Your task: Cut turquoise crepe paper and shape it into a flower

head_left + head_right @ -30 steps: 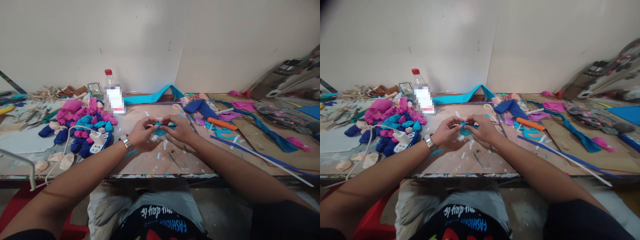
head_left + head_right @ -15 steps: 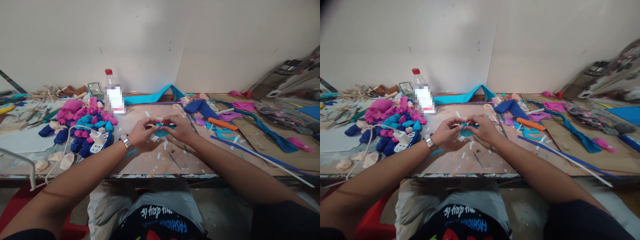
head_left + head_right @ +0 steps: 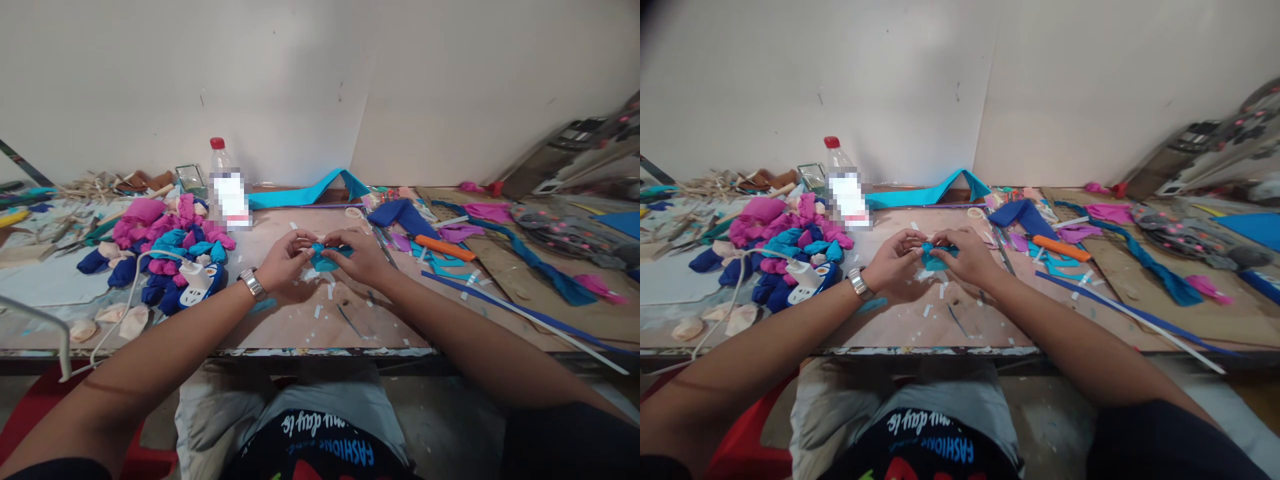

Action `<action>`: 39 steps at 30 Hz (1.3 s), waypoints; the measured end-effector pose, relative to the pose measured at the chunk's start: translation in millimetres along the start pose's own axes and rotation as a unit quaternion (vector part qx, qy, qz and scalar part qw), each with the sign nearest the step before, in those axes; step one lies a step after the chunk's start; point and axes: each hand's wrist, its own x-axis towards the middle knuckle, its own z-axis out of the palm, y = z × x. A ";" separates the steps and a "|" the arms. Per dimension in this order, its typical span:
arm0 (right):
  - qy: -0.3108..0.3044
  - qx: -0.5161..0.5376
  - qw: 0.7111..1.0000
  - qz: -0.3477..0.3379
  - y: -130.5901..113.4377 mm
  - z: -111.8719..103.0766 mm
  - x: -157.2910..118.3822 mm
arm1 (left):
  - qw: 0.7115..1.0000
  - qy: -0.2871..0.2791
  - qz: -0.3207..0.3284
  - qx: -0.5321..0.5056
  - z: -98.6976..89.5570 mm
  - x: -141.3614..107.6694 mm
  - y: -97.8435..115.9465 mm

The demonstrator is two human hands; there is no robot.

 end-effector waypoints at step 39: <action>0.048 0.015 0.999 -0.010 0.7 -2.3 1.8 | 0.993 0.100 -0.057 0.026 -2.1 2.2 -1.8</action>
